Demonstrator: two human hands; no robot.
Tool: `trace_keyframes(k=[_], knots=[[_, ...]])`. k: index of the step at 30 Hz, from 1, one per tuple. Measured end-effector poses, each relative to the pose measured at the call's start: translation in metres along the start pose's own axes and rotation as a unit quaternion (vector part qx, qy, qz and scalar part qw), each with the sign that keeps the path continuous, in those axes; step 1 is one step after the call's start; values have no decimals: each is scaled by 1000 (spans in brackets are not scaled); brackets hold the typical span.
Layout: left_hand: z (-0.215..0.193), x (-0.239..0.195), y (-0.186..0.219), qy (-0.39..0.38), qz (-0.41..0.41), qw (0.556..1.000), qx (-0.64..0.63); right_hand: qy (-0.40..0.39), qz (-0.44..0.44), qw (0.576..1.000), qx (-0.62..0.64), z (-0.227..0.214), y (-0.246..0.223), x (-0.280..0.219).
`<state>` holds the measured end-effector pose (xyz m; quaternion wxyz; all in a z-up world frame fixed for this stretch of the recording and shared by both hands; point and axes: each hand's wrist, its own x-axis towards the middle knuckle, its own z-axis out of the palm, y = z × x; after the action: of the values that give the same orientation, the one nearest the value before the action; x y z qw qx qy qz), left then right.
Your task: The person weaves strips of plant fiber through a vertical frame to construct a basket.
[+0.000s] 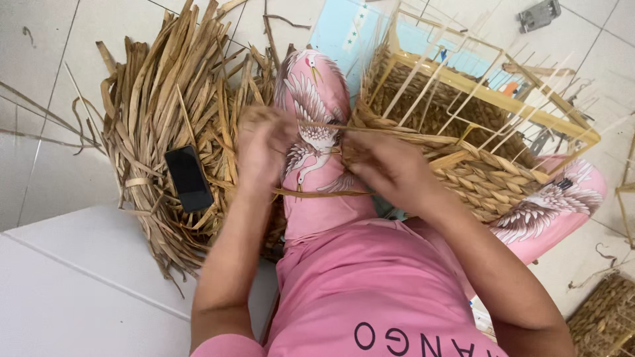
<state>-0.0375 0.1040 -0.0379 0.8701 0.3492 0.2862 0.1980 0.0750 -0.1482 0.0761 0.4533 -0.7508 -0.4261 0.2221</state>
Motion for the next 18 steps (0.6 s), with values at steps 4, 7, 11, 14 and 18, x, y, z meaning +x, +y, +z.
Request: trace_keyframes(k=[4, 7, 11, 14, 18], knots=[[-111, 79, 39, 230, 121, 961, 94, 49, 21, 999, -3, -11, 21, -24], [-185, 102, 22, 260, 159, 856, 419, 88, 109, 978, 156, -7, 28, -41], [-205, 96, 1, 177, 101, 620, 757, 89, 114, 984, 109, -6, 31, -50], [-180, 88, 13, 192, -170, 590, 765, 79, 115, 987, 82, -10, 33, -52], [-93, 56, 57, 218, 51, 683, 696, 94, 112, 978, 150, -15, 31, -52]])
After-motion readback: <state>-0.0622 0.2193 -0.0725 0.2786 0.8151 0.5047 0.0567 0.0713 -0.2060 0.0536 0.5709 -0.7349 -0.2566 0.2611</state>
